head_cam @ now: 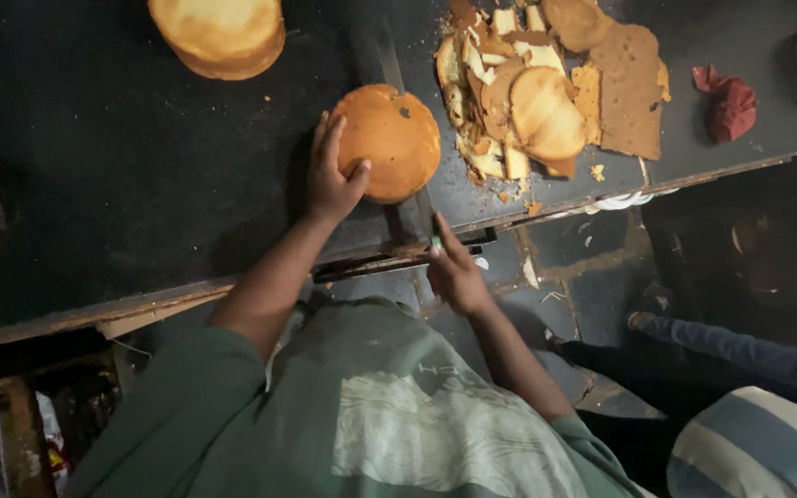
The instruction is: The person removes paper liners from baked round cakes by hand and uses a knife to trim the tops of the cakes on a counter.
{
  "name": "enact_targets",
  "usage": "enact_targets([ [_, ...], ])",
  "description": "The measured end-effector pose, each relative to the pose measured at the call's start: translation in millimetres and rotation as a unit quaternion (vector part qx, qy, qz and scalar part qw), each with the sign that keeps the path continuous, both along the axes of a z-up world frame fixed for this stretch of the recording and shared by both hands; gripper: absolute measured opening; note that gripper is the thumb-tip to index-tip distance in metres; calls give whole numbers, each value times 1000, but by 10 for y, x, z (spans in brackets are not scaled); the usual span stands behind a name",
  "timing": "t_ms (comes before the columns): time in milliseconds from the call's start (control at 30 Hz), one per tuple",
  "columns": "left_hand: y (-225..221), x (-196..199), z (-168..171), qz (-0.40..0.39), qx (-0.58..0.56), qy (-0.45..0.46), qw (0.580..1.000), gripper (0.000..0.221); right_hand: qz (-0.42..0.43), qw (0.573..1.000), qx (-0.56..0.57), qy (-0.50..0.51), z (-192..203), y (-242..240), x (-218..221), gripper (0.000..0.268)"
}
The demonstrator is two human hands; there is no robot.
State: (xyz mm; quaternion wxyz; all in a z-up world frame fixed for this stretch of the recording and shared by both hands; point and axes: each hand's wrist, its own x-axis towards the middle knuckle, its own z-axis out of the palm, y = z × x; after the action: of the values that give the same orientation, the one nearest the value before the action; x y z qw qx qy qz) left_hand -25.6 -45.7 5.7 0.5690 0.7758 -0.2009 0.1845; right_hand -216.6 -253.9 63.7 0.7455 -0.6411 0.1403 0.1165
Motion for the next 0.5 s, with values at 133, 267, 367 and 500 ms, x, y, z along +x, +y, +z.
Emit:
enact_targets([
  [133,-11,5,-26,10,-3,-23,1000,75,45,998,34,30,44,-109,-581,68],
  [267,11,7,1,7,15,-13,1000,75,36,997,61,36,39,-88,-559,69],
  [367,7,4,24,0,7,-5,1000,76,40,999,-3,18,13,-5,-103,68],
  [500,3,-23,17,3,4,3,1000,87,32,999,17,-10,13,44,62,69],
])
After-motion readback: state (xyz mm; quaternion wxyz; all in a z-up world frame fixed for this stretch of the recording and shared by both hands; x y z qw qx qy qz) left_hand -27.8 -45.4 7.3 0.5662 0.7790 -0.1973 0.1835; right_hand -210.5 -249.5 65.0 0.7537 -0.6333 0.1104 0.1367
